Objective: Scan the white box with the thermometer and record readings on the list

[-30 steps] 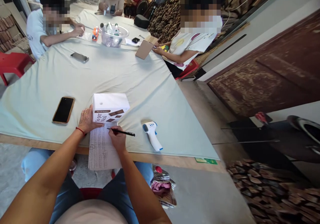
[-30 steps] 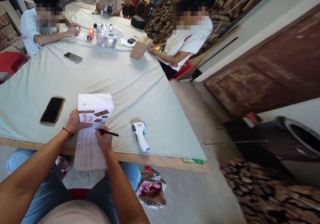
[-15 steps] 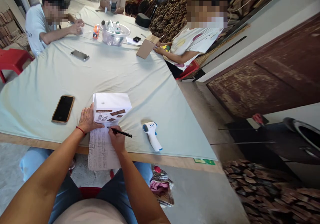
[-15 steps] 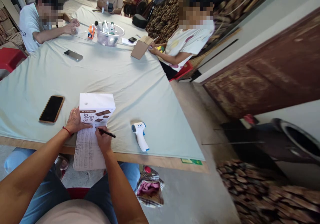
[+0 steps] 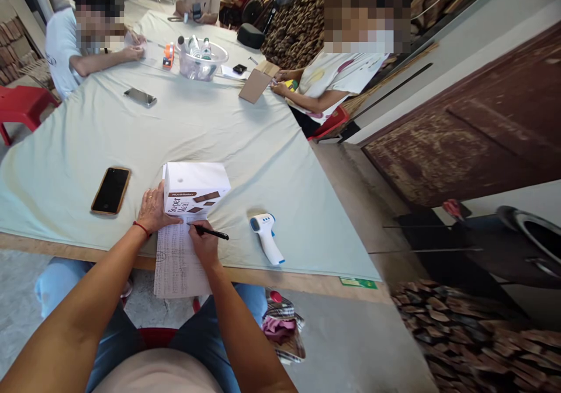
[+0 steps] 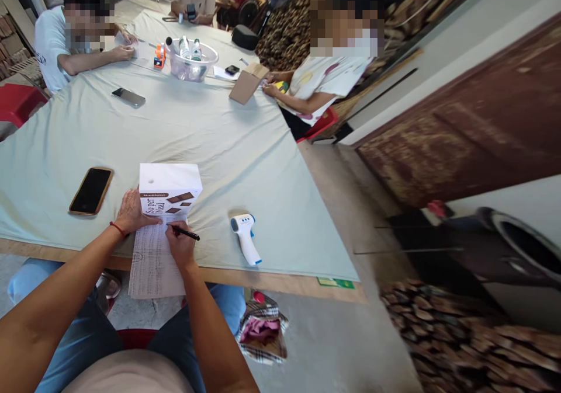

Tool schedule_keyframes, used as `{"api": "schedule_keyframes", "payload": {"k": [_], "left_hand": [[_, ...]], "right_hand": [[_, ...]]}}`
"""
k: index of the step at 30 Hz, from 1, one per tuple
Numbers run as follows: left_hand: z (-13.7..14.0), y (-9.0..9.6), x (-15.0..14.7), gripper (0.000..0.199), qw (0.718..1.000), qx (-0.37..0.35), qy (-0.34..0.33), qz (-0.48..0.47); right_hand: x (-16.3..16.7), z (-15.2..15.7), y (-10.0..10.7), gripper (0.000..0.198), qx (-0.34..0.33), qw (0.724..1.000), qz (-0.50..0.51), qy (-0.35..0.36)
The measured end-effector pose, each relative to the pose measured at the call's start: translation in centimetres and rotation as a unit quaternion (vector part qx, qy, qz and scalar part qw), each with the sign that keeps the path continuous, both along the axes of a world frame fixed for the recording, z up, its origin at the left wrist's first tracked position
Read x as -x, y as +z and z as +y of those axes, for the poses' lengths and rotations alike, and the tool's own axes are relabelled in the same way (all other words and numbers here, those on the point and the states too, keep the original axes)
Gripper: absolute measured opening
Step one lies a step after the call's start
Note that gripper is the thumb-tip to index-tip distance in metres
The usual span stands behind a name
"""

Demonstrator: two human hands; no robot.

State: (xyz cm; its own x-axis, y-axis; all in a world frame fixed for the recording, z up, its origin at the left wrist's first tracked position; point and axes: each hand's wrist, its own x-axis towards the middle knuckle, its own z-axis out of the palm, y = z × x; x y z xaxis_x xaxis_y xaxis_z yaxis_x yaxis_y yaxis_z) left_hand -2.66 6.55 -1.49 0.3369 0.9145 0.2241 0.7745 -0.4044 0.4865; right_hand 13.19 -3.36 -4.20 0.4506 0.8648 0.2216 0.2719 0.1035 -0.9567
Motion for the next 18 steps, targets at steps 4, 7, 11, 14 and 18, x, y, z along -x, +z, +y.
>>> {"api": "schedule_keyframes", "payload": {"k": [4, 7, 11, 14, 18], "left_hand": [[-0.04, 0.08, -0.04, 0.128, 1.000, 0.009, 0.003, 0.008], [-0.04, 0.13, -0.10, 0.127, 1.000, 0.010, 0.004, 0.009], [-0.08, 0.22, -0.13, 0.129, 1.000, 0.005, 0.006, 0.006], [-0.15, 0.36, -0.12, 0.130, 1.000, 0.009, 0.005, 0.004], [-0.17, 0.49, -0.12, 0.128, 1.000, 0.020, 0.007, 0.009]], "right_hand": [[0.10, -0.02, -0.02, 0.011, -0.004, 1.000, 0.011, -0.002], [0.07, -0.03, 0.04, 0.012, -0.006, 1.000, 0.010, -0.003], [-0.06, -0.03, 0.21, 0.011, -0.004, 1.000, 0.001, -0.001], [-0.07, -0.05, 0.37, 0.011, -0.006, 1.000, 0.003, 0.004], [0.05, -0.05, 0.39, 0.011, -0.013, 1.000, 0.013, -0.003]]}}
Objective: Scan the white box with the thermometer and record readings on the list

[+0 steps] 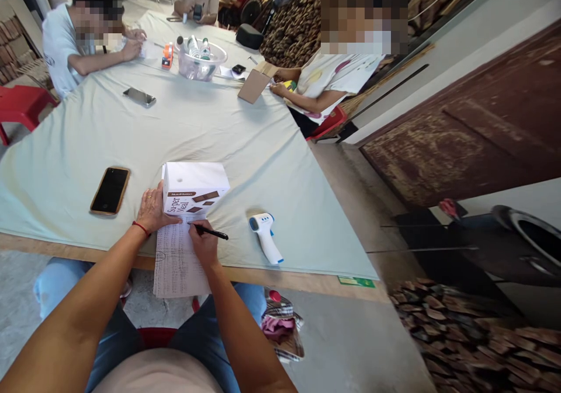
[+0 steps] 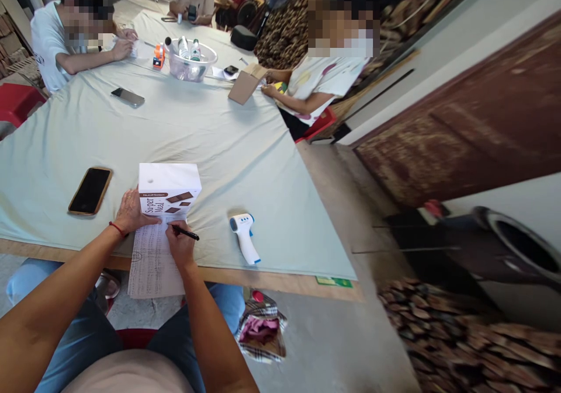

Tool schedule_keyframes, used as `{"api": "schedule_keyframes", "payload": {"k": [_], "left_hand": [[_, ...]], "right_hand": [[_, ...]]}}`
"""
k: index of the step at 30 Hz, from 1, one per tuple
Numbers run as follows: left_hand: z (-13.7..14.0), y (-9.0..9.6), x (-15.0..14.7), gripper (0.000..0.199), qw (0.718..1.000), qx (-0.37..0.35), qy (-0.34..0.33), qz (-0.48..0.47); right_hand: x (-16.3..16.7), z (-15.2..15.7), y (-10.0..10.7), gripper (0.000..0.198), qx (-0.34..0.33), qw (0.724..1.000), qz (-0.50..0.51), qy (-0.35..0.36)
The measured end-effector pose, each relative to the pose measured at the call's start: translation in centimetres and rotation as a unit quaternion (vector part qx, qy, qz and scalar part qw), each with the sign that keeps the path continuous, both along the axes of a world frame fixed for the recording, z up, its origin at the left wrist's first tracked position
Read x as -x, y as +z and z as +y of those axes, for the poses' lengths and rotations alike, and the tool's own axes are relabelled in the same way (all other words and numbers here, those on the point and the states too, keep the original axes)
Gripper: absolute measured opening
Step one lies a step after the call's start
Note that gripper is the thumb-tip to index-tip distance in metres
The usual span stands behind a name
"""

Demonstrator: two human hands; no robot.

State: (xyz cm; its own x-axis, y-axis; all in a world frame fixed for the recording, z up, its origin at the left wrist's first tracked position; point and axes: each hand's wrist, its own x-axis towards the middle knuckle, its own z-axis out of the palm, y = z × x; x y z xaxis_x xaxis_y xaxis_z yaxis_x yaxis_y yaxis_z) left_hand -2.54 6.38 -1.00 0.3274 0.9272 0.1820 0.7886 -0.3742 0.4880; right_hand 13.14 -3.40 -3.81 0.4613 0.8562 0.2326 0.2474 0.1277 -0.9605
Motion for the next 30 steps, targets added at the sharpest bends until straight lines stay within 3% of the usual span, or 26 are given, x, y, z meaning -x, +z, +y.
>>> {"api": "schedule_keyframes", "payload": {"k": [30], "left_hand": [[-0.06, 0.21, -0.04, 0.133, 1.000, 0.001, 0.001, -0.011]], "right_hand": [[-0.16, 0.07, -0.47, 0.010, 0.009, 1.000, -0.004, -0.004]]}}
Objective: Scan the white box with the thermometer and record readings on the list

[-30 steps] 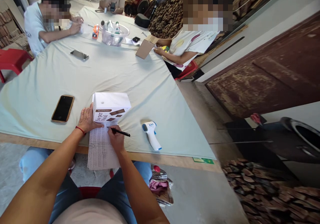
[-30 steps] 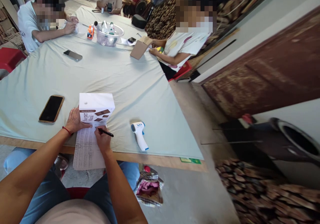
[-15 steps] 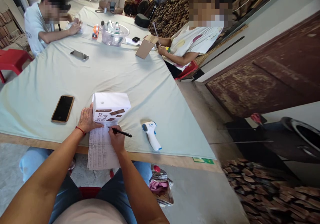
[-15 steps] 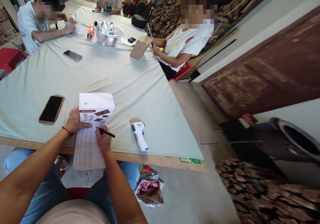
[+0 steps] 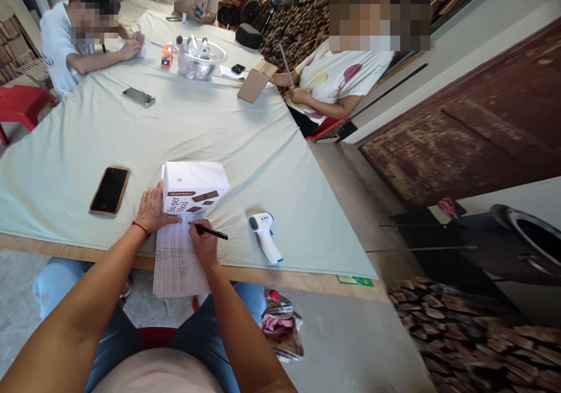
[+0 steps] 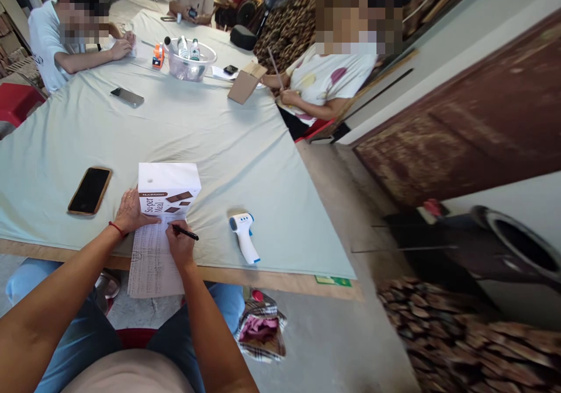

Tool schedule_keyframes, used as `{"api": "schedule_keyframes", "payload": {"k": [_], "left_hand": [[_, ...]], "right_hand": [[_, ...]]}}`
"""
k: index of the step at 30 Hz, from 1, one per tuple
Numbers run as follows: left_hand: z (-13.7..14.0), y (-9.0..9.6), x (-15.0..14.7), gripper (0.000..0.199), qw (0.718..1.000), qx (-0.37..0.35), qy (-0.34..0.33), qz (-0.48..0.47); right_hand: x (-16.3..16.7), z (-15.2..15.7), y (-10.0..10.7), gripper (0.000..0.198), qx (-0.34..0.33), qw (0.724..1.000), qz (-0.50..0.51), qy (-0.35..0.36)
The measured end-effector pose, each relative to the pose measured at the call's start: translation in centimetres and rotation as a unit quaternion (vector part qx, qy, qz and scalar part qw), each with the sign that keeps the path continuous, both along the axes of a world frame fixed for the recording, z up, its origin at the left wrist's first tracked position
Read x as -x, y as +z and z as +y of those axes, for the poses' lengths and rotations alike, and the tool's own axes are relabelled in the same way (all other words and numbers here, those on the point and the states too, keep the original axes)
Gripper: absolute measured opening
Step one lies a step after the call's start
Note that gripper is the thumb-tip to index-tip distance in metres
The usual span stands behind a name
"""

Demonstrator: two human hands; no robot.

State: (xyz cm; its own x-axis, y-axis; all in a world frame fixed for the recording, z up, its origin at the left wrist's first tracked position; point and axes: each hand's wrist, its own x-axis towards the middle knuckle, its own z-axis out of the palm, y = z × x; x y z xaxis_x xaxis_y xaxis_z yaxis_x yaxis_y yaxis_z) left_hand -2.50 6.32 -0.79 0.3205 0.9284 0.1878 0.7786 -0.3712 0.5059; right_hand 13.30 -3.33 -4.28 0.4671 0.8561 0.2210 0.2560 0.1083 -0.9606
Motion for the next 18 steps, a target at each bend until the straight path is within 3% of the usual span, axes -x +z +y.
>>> {"api": "schedule_keyframes", "payload": {"k": [18], "left_hand": [[-0.05, 0.37, -0.01, 0.130, 1.000, 0.010, -0.003, 0.015]], "right_hand": [[-0.03, 0.02, -0.10, 0.011, -0.001, 0.999, 0.020, -0.025]]}}
